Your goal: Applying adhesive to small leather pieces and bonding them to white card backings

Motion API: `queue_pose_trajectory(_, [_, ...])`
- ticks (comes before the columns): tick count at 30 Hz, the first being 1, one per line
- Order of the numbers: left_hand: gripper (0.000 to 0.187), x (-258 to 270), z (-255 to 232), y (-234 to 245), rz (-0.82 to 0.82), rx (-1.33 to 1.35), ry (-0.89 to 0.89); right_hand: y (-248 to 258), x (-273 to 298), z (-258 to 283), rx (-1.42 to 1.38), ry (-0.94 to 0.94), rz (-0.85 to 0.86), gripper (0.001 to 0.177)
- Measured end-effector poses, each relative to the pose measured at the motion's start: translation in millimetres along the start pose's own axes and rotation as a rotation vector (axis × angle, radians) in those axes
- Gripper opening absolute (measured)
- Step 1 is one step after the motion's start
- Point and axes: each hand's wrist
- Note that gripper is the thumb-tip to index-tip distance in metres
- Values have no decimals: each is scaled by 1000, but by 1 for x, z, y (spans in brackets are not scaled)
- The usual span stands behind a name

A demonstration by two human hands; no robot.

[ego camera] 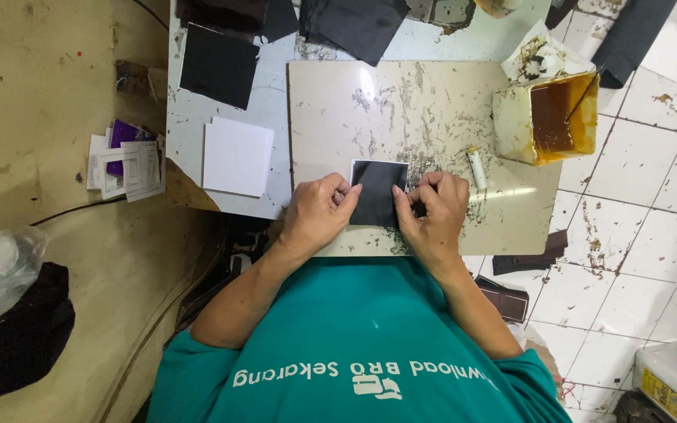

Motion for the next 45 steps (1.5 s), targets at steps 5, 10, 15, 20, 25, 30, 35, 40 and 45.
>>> queue_pose_trajectory(5, [24,-1,5,-4,-8,-25,29,-3,2,-3,15,-4,1,38])
queue_pose_trajectory(10, [24,-2,4,-4,-14,-37,17,-2,-1,-2,35,-4,17,38])
queue_pose_trajectory(15, [25,-2,5,-5,-20,-44,18,-5,3,-6,40,0,13,37])
queue_pose_trajectory(20, [25,-2,3,-3,-24,-45,15,-2,1,-3,44,-8,30,37])
queue_pose_trajectory(25, [24,-1,1,-1,-27,-53,-2,0,-1,-3,44,-6,50,38])
queue_pose_trajectory(30, [25,-1,2,-3,-27,-61,13,1,-2,-2,48,-2,48,38])
queue_pose_trajectory(35, [25,-2,-2,1,-19,-58,-6,2,-4,0,56,-8,66,38])
queue_pose_trajectory(40, [24,-1,0,1,-16,-53,-9,2,-3,-1,60,-14,73,38])
queue_pose_trajectory(45, [22,6,6,2,-129,-171,-105,5,-2,-3,48,-14,114,24])
Point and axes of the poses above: each hand's wrist, its own x-axis away from the middle knuckle, its own y-axis out of the back of the hand, z = x × y, and after that the axes turned 9 degrees about y, right-handed
